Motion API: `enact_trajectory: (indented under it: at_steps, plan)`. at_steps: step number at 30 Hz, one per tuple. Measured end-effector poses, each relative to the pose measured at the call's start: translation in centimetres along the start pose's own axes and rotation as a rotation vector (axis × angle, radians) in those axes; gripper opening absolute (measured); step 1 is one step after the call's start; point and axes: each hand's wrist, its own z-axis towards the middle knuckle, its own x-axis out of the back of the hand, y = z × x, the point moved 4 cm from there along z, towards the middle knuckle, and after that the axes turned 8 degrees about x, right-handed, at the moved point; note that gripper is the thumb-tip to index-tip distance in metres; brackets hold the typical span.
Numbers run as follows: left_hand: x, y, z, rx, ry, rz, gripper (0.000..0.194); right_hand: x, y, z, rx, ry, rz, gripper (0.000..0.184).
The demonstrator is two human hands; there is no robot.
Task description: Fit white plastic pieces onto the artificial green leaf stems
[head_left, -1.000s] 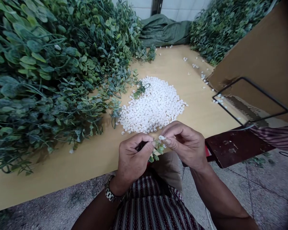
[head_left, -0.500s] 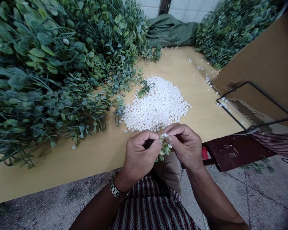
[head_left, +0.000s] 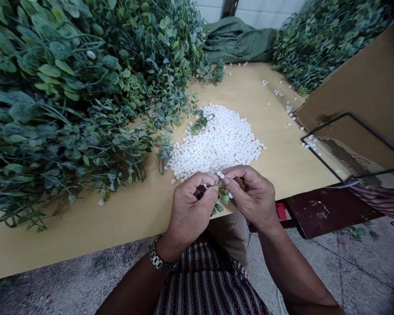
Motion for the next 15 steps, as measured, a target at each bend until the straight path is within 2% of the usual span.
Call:
enact_trajectory:
  at_steps: [6,15]
  plan:
    - [0.13,-0.23,-0.15,0.005,0.021,0.085,0.009,0.38,0.21,0.06,-0.053,-0.007,0.002,0.008]
    - [0.02,0.21,-0.22,-0.016,0.06,0.11,0.013,0.11,0.34,0.2,-0.102,-0.055,0.207,0.009]
